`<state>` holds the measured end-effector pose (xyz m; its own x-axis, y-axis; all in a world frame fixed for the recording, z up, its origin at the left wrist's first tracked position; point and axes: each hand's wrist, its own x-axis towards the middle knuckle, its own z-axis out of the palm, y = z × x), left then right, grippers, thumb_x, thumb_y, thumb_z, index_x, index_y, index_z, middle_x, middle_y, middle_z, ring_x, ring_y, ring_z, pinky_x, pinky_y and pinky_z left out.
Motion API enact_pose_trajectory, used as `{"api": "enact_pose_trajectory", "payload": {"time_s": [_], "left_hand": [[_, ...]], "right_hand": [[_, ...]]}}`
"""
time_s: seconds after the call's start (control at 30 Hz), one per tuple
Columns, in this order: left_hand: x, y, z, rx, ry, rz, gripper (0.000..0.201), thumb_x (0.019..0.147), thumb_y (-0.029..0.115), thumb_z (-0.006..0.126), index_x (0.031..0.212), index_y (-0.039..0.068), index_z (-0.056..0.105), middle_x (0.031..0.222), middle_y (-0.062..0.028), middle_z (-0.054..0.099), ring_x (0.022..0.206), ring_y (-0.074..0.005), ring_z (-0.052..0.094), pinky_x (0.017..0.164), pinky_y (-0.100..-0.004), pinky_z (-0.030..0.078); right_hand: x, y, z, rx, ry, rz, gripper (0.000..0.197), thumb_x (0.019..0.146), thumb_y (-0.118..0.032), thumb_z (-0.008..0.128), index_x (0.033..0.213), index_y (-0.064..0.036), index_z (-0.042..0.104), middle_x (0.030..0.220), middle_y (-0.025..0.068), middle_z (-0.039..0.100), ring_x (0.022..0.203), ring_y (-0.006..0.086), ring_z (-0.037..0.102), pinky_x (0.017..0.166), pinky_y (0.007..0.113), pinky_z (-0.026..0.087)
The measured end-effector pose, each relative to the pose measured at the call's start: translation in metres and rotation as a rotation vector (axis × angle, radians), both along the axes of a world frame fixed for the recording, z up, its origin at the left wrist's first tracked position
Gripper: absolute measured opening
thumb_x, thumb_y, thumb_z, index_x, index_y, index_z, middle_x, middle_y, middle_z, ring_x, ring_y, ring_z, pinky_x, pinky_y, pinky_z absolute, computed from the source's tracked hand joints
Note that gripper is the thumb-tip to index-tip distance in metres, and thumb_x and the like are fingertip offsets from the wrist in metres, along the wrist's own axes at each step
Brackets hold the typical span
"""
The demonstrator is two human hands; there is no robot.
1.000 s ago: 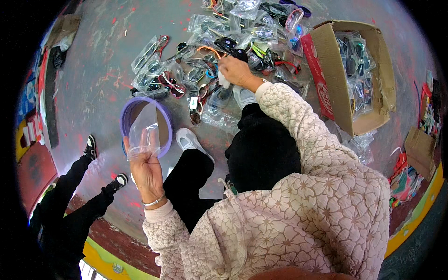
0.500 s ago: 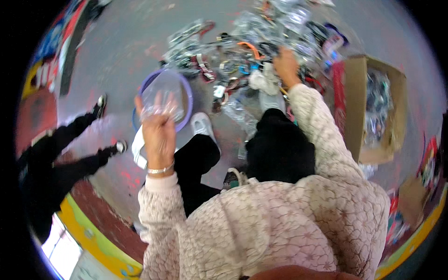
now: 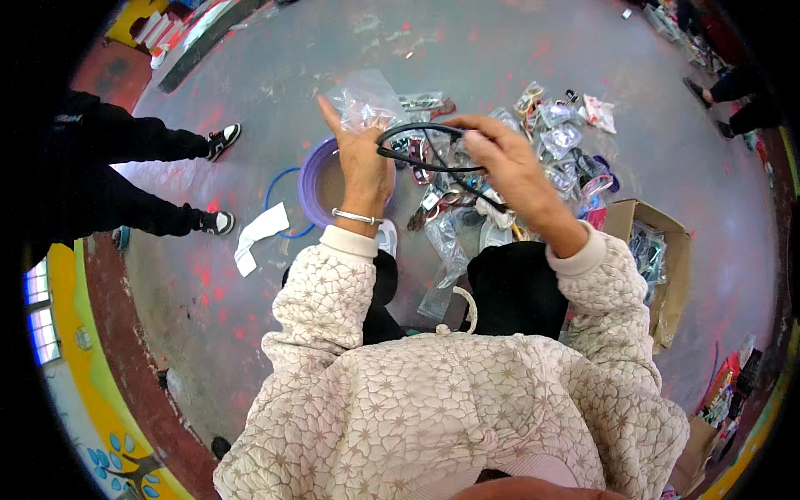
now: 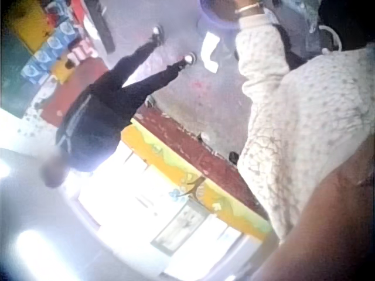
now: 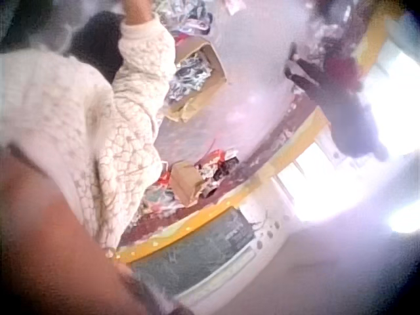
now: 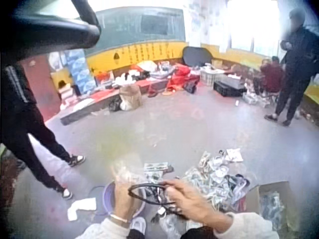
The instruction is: The person sits on the floor and places individual pairs of sunglasses into small plastic bags, sometimes wiping the lenses with a cloth before sealing the bag and placing it into a box.
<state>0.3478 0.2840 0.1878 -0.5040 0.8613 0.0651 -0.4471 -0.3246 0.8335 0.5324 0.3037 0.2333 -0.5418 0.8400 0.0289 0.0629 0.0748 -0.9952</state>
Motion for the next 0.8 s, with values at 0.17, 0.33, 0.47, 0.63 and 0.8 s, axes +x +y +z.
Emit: {"api": "enact_pose_trajectory", "payload": {"time_s": [0.17,0.33,0.47,0.63,0.8], "left_hand": [[0.008,-0.003,0.021,0.008,0.102,0.0,0.087,0.077,-0.015,0.042,0.139,0.02,-0.009,0.133,-0.018,0.025,0.086,-0.0119,0.044,0.065,-0.0213,0.042],[-0.001,-0.013,0.03,-0.025,0.169,-0.028,0.084,0.076,-0.014,0.039,0.139,0.015,-0.009,0.141,-0.0202,0.01,0.096,-0.0157,0.042,0.074,-0.0242,0.041],[0.0,-0.009,0.024,-0.02,0.445,0.07,0.082,0.076,-0.013,0.04,0.138,0.009,-0.009,0.143,-0.0221,0.0,0.123,-0.0238,0.024,0.096,-0.0329,0.028],[0.014,-0.013,0.023,0.003,0.803,0.181,0.084,0.076,-0.01,0.043,0.138,0.009,-0.011,0.14,-0.0232,0.006,0.128,-0.0256,0.017,0.101,-0.0358,0.022],[0.021,-0.019,0.035,0.088,0.566,-0.067,0.093,0.075,-0.007,0.051,0.138,0.015,-0.013,0.119,-0.0185,0.038,0.094,-0.0178,0.047,0.079,-0.028,0.041]], "right_hand": [[-0.035,-0.019,0.022,0.467,-0.233,-0.336,0.026,0.083,-0.02,0.05,0.101,-0.0044,0.058,0.083,0.016,0.05,0.073,0.0262,0.051,0.068,0.034,0.042],[-0.055,-0.04,0.018,0.59,-0.319,-0.498,0.027,0.082,-0.021,0.051,0.104,-0.0056,0.056,0.087,0.0162,0.047,0.067,0.0296,0.055,0.062,0.038,0.045],[-0.07,-0.041,0.014,0.602,-0.313,-0.629,0.026,0.081,-0.018,0.051,0.104,-0.0059,0.055,0.088,0.0155,0.048,0.069,0.0302,0.055,0.063,0.038,0.046],[-0.081,-0.035,0.002,0.615,-0.267,-0.676,0.027,0.081,-0.017,0.051,0.104,-0.0042,0.054,0.09,0.0152,0.05,0.074,0.0302,0.056,0.062,0.037,0.047],[-0.067,-0.032,0.004,0.706,-0.202,-0.657,0.03,0.077,-0.014,0.055,0.104,-0.0035,0.053,0.086,0.0136,0.052,0.074,0.0297,0.055,0.062,0.037,0.047]]}}
